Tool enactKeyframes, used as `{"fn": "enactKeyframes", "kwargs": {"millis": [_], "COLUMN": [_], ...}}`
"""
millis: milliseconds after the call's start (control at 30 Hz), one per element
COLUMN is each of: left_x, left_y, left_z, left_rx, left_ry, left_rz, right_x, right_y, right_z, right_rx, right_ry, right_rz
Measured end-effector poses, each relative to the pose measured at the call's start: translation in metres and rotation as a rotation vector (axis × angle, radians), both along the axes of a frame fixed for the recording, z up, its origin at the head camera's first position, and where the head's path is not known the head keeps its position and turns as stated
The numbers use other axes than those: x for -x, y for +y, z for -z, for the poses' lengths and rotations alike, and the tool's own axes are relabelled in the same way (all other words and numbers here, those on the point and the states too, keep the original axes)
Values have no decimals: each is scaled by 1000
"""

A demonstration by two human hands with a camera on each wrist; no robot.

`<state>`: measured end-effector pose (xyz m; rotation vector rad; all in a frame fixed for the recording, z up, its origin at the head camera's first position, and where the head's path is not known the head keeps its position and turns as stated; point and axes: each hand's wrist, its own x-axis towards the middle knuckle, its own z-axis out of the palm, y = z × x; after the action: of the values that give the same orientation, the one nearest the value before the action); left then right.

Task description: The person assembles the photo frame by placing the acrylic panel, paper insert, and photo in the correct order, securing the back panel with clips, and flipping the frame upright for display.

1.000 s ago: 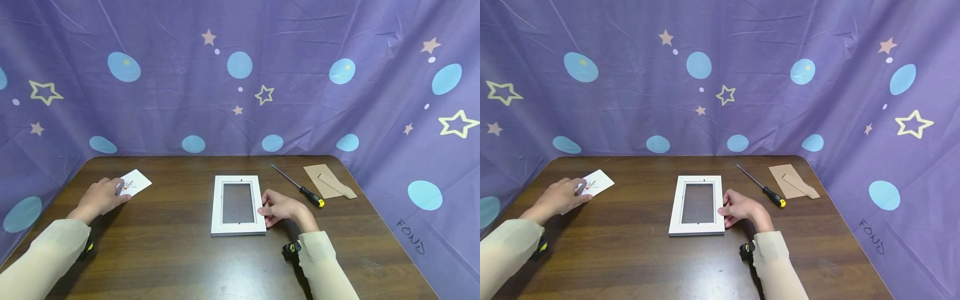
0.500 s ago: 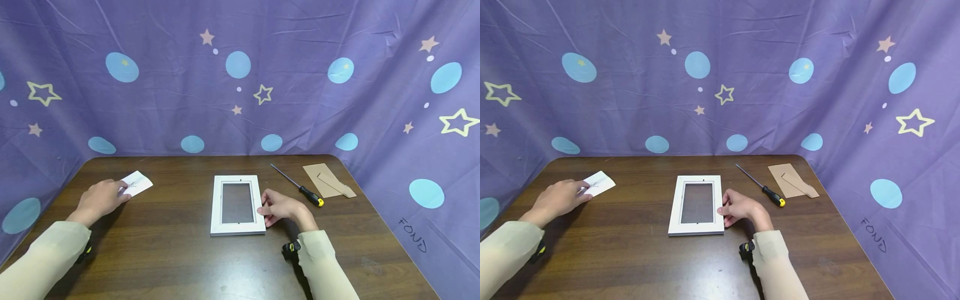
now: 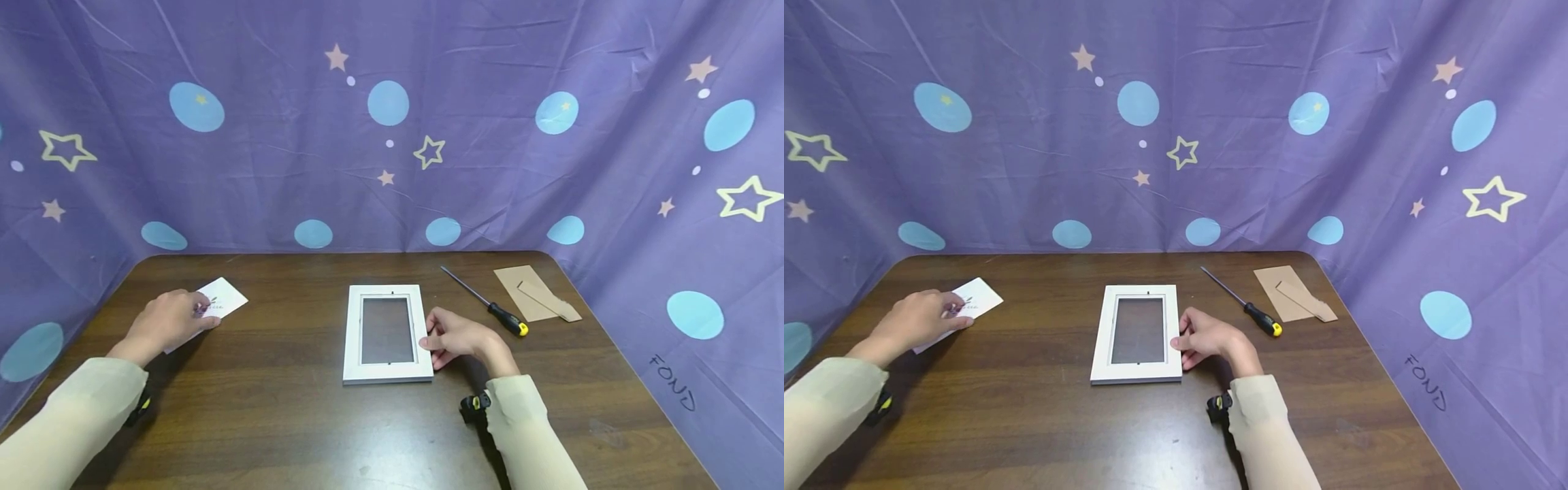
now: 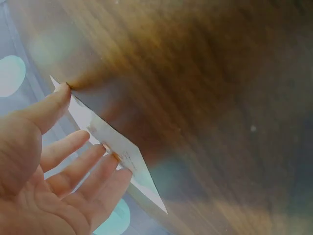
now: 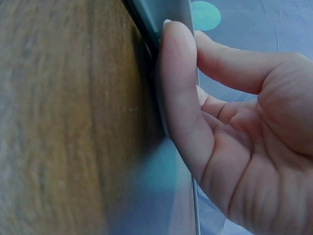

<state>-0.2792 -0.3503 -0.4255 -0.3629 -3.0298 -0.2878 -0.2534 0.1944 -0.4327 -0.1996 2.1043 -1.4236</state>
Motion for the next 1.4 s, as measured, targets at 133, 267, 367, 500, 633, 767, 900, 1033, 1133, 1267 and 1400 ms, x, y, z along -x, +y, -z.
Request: {"fn": "enactKeyframes", "kwargs": {"millis": [133,267,367,500,633,767,900,1033,1133,1267,1400], "left_x": [-1,-2,-3,-4,-2,2,5,6,7,8,9], "left_y": [1,4,7,12,16,17,15,11,10,10,10], "left_z": [0,3,4,2,-2,-6,-11,-19,-26,-36,-46], "left_rx": [-3,4,34,86,81,14,-29,-10,-15,-86,-158], "left_ry": [5,58,85,81,85,139,220,266,264,221,171], "left_rz": [22,65,95,97,57,27,63,83,33,-65,-128], "right_x": [0,-1,-2,-2,-2,-2,-2,-2,-1,-1,-1], "right_y": [0,-1,-2,-2,-2,-2,-1,0,0,0,0], "right_z": [-1,-2,-2,-1,0,-1,-1,-1,-1,-1,-1], "right_rx": [-1,0,-2,9,17,13,15,22,19,17,18], "right_ry": [-2,3,5,1,-1,-2,-2,-3,-2,-2,-1], "right_rz": [3,6,6,3,-4,-1,-3,-5,-3,-1,-1]}}
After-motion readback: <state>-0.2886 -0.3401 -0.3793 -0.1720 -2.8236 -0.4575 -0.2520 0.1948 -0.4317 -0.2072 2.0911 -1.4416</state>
